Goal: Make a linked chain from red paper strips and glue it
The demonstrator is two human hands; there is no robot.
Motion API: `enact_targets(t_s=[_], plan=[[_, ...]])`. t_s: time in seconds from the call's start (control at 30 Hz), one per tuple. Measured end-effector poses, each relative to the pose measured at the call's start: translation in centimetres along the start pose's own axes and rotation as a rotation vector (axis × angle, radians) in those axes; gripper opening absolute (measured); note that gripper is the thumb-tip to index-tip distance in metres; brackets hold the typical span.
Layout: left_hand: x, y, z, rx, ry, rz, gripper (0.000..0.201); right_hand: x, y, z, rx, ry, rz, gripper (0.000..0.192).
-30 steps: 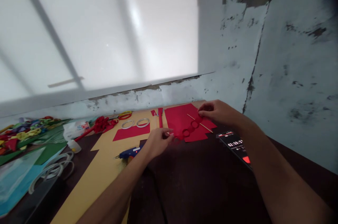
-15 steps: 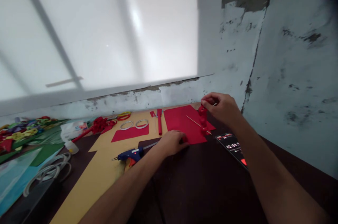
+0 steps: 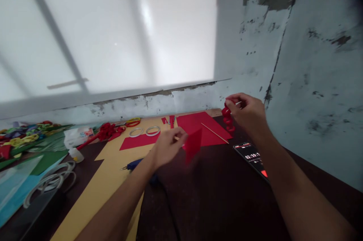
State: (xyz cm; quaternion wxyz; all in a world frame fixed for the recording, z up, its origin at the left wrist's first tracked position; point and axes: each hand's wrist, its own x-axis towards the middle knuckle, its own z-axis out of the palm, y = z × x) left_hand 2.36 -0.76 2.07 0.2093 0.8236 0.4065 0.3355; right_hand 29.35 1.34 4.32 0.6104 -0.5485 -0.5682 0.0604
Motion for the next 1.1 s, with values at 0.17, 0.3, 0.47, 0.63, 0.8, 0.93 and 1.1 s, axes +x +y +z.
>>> enact_targets(t_s=[0.17,0.3,0.47,0.63,0.8,0.93,1.1], plan=[[-0.3,-2.7,-3.7,-0.422,0.275,-0.269,0.031,-0.8,-0.7,1.7,-0.137,-0.139,-0.105,0.016],[-0.5,-5.2,-4.7,-0.690,0.405,-0.472,0.029,-0.6,1.5,3.6,0.108,-0.194,-0.006,0.029],[-0.4,-6.3,-4.4,-0.843,0.448,-0.555,0.022,-0.3,6.5,5.3,-0.089,-0.372,0.251,0.032],[-0.2,-6.8,-3.9,-0.857,0.440,-0.591,0.023,-0.8,8.8,5.5,-0.317,-0.408,0.286,0.013],[-0.2,-6.8,-3.8,-0.860,0.376,-0.552,0.026,-0.3,9.8,4.9,-0.422,-0.428,0.317,0.016],[-0.3,-6.4,-3.7,-0.840,0.319,-0.538,0.027,0.4,10.8,4.6,-0.464,-0.420,0.351,0.019],[-0.4,-6.2,-3.6,-0.830,0.302,-0.563,0.027,0.7,11.4,3.9,-0.492,-0.391,0.352,0.020]])
